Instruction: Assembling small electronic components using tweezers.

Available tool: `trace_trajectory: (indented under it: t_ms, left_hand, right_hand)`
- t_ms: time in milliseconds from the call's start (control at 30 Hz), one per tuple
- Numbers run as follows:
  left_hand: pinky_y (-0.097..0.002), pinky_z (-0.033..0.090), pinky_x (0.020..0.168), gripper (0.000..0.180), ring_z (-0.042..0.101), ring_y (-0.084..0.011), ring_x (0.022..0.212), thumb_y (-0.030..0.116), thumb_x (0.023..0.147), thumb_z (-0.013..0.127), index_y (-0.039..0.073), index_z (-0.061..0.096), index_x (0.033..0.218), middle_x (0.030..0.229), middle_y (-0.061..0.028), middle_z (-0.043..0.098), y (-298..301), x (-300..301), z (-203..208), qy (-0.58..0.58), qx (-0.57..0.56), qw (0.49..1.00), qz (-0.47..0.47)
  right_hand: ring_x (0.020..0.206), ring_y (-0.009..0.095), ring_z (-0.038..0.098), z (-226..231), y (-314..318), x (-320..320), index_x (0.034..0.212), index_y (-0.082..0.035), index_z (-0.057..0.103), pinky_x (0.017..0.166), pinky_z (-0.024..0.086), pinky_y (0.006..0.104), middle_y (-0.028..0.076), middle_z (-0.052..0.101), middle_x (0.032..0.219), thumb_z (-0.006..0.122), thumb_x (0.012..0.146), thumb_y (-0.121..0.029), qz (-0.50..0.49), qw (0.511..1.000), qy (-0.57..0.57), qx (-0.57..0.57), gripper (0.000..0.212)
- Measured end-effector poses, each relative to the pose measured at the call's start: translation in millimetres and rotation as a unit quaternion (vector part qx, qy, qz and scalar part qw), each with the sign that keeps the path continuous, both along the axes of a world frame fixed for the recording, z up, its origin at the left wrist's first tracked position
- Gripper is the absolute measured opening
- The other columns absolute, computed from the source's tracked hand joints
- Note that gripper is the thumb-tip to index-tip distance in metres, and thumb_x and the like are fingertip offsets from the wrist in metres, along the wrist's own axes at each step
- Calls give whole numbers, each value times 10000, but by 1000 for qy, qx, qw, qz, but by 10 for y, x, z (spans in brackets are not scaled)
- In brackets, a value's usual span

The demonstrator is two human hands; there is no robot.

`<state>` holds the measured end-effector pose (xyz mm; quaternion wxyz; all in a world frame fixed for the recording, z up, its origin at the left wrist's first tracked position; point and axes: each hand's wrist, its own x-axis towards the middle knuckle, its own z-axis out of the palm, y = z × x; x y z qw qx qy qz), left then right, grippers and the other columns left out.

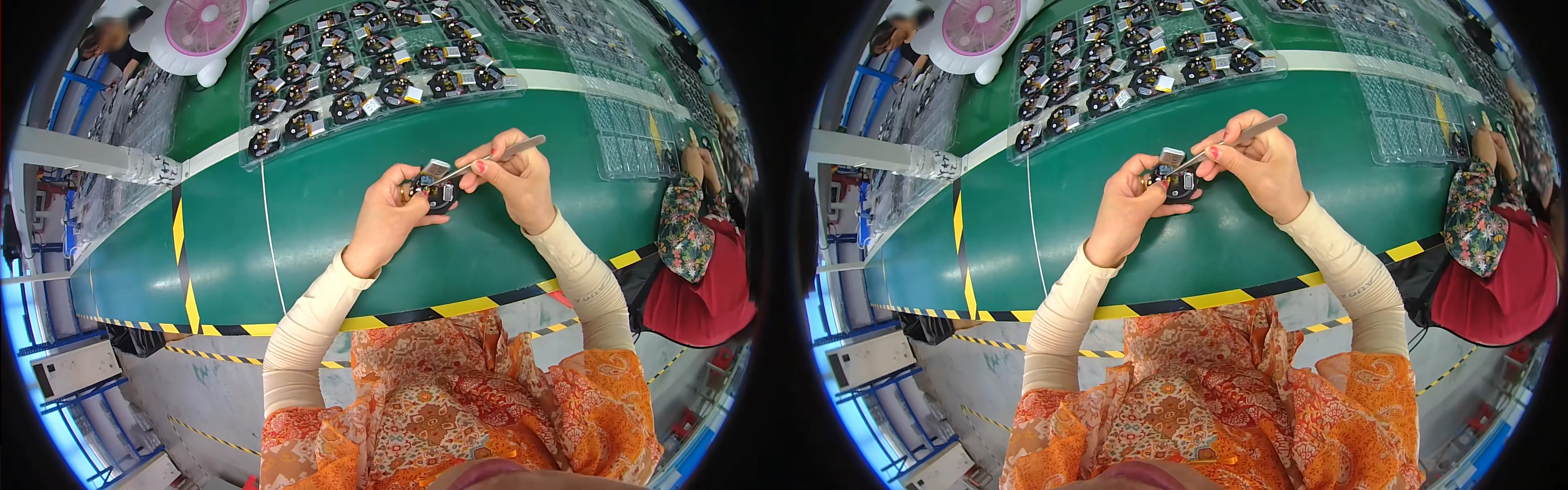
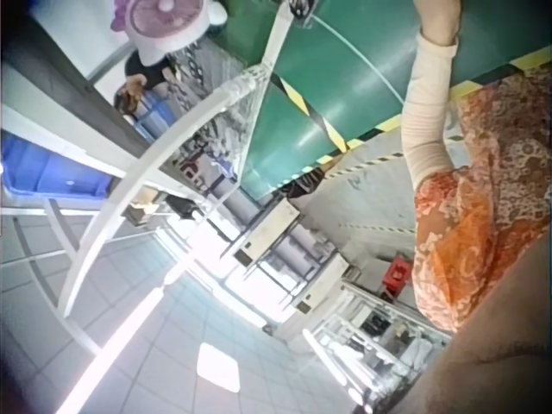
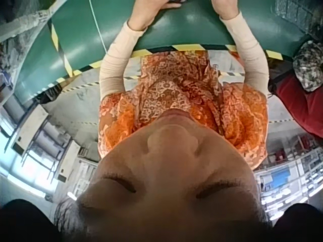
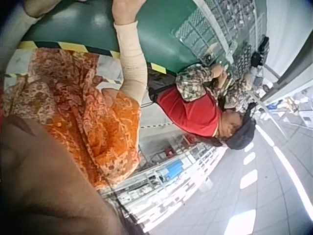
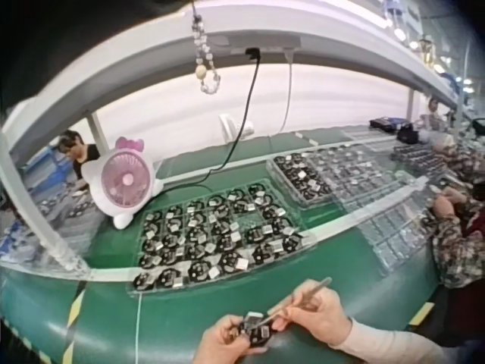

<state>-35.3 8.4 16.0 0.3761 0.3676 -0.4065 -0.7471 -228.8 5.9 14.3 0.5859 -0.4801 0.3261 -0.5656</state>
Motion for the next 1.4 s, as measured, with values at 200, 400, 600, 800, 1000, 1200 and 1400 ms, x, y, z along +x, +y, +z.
trace_trajectory:
  t_ms: [200,400,600,800,1000,1200,1400]
  left_hand:
    - [-334,557,748,236,623,-264,898,-68,844,387,-49,392,1080,1048,-173,567,1,-23,24,0,-17,1000,4]
    - [-350,543,785,244,613,-269,928,-48,867,384,-49,395,1111,1080,-174,551,17,-30,48,12,-5,1000,18]
    - [-342,519,834,248,602,-276,958,46,917,390,-42,427,1146,1061,-157,564,-107,44,14,99,44,994,24]
    - [-351,525,819,265,607,-280,938,139,946,400,-49,480,1114,1026,-141,581,-151,92,-52,146,72,985,50]
    - [-359,535,791,258,610,-267,927,129,942,406,-55,499,1098,1019,-136,582,-144,69,-28,76,45,993,77]
    - [-346,531,798,282,611,-248,922,165,949,401,-54,491,1103,1019,-134,579,-104,27,-45,96,40,993,61]
    - [-321,524,793,337,616,-198,853,257,960,381,-34,507,1075,987,-115,594,-94,39,-68,89,30,995,32]
  right_hand:
    - [710,214,634,-12,5,9,902,-54,385,631,537,293,241,598,937,515,850,24,5,1000,8,-28,160]
    - [736,213,640,-33,33,63,918,-62,391,651,540,280,237,593,954,513,858,10,-23,999,-44,15,153]
    - [745,198,621,-65,5,117,1097,-38,414,663,527,295,202,590,974,503,890,-82,-63,997,-47,18,229]
    - [532,145,567,54,130,90,1101,20,516,466,460,229,143,606,770,477,905,-159,204,965,42,160,268]
    - [426,100,530,20,161,185,1002,32,594,385,397,200,86,606,665,510,895,-174,270,929,102,233,247]
    - [411,90,516,-24,171,211,975,28,608,368,369,198,75,607,654,519,893,-177,260,931,108,232,238]
    - [409,85,505,-24,200,226,966,20,612,374,370,198,71,609,656,518,894,-160,228,945,114,205,216]
